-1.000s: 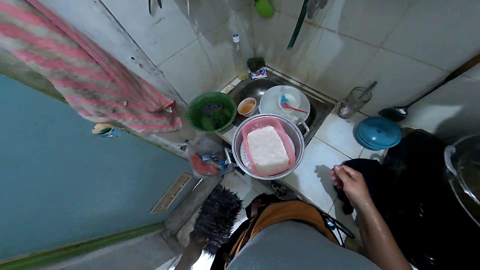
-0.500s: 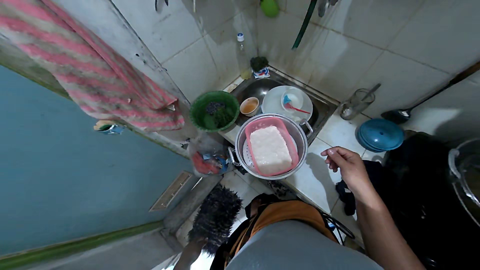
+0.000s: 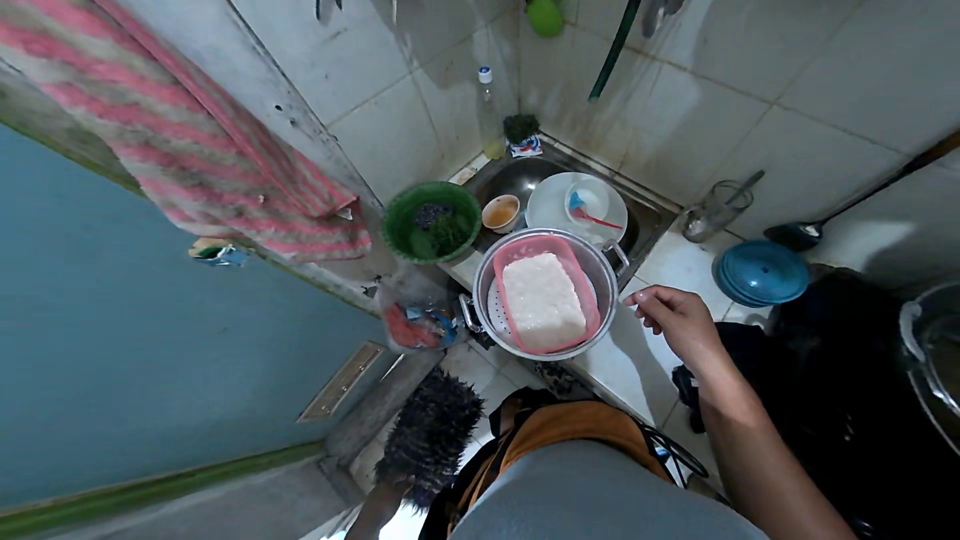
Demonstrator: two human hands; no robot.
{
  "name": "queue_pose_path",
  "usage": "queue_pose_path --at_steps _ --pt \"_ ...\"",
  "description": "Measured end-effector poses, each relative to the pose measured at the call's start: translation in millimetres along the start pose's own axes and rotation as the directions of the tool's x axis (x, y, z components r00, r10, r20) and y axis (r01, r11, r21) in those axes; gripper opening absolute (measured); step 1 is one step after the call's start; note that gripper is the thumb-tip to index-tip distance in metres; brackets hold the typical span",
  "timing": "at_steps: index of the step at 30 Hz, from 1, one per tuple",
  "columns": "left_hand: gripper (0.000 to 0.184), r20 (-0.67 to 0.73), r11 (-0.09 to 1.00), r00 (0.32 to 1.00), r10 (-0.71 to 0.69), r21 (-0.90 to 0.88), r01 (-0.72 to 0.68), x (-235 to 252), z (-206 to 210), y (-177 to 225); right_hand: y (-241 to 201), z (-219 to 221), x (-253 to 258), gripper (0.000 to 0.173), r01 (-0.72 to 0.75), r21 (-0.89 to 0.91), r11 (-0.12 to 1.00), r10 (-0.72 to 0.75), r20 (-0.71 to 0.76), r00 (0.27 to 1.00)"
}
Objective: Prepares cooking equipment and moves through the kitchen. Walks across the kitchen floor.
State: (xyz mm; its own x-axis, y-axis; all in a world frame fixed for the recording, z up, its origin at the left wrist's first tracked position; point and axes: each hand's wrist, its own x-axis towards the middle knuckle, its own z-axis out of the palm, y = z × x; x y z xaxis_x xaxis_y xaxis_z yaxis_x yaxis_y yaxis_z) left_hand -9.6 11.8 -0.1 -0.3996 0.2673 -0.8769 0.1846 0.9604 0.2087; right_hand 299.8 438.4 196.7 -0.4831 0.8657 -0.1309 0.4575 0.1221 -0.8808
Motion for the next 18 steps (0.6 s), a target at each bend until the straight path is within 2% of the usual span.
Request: queue_pose_path --at_steps 7,13,18 --pt "0.045 -0.006 1.0 1.0 -0.002 0.0 0.002 -1.9 -1.9 4.6 -23.5 21.7 27.6 0.027 -0.03 -0.079 0.996 0.033 0.042 0.999" --pt "0.043 -0.01 0.999 1.0 -0.003 -0.043 0.002 -0.6 4.3 -1.0 -26.3 48.5 46.1 0.035 -0.009 -0.382 0.924 0.039 0.072 0.997" --pt "0.043 -0.003 0.999 1.0 -0.022 -0.048 0.021 1.1 8.4 -7.3 -36.3 68.9 52.4 0.038 -0.07 -0.52 0.852 0.146 0.106 0.984"
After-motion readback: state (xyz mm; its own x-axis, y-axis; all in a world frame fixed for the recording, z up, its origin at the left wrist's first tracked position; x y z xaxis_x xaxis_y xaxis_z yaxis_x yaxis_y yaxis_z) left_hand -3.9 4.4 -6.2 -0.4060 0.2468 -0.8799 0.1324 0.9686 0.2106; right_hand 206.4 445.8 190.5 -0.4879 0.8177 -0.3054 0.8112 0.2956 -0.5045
